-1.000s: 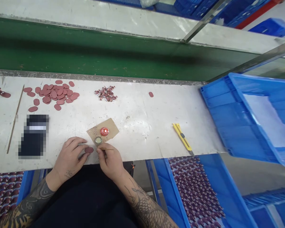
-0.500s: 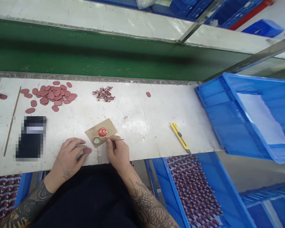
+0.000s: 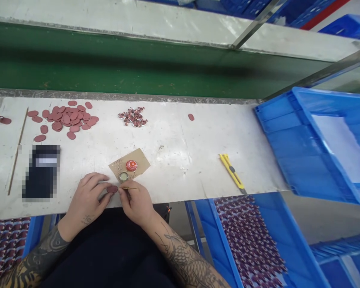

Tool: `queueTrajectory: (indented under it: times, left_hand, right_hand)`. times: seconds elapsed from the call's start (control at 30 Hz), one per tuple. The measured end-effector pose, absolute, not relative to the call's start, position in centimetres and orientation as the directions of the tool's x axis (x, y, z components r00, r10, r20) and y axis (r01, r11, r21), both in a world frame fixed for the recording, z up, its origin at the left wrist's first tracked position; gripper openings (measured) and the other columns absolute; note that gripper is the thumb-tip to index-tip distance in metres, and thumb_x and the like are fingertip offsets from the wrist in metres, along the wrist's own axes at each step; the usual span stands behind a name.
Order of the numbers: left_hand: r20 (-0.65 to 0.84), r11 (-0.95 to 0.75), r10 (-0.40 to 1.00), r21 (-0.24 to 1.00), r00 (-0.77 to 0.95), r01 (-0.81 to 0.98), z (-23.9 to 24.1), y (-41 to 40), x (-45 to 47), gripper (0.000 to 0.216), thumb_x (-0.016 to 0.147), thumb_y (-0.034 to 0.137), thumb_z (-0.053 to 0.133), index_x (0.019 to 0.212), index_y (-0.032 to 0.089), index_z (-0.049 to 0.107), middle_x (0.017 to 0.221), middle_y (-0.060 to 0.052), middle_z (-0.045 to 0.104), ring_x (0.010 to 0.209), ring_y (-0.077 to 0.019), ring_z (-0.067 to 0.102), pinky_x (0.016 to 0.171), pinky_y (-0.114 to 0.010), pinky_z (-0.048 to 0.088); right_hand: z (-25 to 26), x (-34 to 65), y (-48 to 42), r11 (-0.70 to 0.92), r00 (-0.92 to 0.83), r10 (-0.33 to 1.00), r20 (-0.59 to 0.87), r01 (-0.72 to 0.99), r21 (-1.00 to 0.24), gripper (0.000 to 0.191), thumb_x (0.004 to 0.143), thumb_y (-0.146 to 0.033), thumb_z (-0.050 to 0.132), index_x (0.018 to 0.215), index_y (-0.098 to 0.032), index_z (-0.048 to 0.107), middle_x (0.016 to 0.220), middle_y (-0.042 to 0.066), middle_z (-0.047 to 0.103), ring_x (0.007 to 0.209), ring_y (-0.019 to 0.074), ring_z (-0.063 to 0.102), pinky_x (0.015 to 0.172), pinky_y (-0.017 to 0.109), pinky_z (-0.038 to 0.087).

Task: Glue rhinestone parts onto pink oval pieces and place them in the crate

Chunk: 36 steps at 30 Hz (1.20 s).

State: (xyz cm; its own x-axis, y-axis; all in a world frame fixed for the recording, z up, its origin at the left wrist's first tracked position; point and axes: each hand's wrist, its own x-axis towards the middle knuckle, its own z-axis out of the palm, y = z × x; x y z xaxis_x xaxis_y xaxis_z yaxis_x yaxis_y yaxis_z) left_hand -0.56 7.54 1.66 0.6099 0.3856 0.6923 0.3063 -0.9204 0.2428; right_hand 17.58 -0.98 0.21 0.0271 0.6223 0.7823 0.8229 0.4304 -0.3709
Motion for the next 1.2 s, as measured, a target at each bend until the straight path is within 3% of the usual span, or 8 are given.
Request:
queueTrajectory:
  times: [0.43, 0.57, 0.73, 1.2]
  left_hand:
    - [0.689, -0.921, 0.382, 0.23, 0.616, 0.314, 1.7, 7.6, -0.6, 0.01, 0.094, 0.02, 0.06, 0.102, 0.018, 0.067, 0.12, -0.003, 0.06, 0.116, -0.0218, 0.049, 0.094, -0.042, 0.044]
    - [0.69, -0.922, 0.382, 0.233, 0.615, 0.311, 1.7, 7.8, -0.5, 0.011, 0.095, 0.021, 0.061, 0.103, 0.02, 0.069, 0.118, -0.003, 0.061, 0.117, -0.0217, 0.05, 0.096, -0.042, 0.044]
    - [0.687, -0.92, 0.386, 0.231, 0.616, 0.318, 1.6, 7.8, -0.5, 0.012, 0.095, 0.021, 0.061, 0.104, 0.02, 0.069, 0.119, -0.003, 0.061, 0.118, -0.0215, 0.049, 0.097, -0.042, 0.043]
    - [0.683, -0.911, 0.404, 0.239, 0.608, 0.337, 1.6, 7.6, -0.5, 0.011, 0.095, 0.022, 0.061, 0.102, 0.021, 0.069, 0.118, -0.002, 0.061, 0.116, -0.0218, 0.05, 0.095, -0.042, 0.043]
  right_hand:
    - [0.5, 17.3, -0.6, 0.45, -0.093, 0.649, 0.755, 0.847, -0.283, 0.007, 0.095, -0.012, 0.052, 0.095, -0.019, 0.051, 0.083, 0.004, 0.063, 0.074, 0.016, 0.059, 0.066, 0.032, 0.049]
    - [1.1, 17.8, -1.2, 0.497, 0.024, 0.586, 0.81, 0.779, -0.383, 0.009, 0.093, -0.011, 0.054, 0.098, -0.019, 0.055, 0.083, 0.001, 0.063, 0.074, 0.0126, 0.062, 0.067, 0.026, 0.052]
    - [2.0, 19.1, -1.4, 0.34, 0.227, 0.554, 0.801, 0.817, -0.466, 0.007, 0.095, -0.014, 0.056, 0.099, -0.019, 0.058, 0.083, 0.0, 0.066, 0.069, 0.0115, 0.065, 0.062, 0.023, 0.051]
    - [2.1, 19.2, -0.6, 0.302, 0.158, 0.543, 0.825, 0.88, -0.367, 0.006, 0.096, -0.014, 0.054, 0.095, -0.019, 0.057, 0.082, 0.002, 0.067, 0.07, 0.014, 0.066, 0.062, 0.027, 0.051]
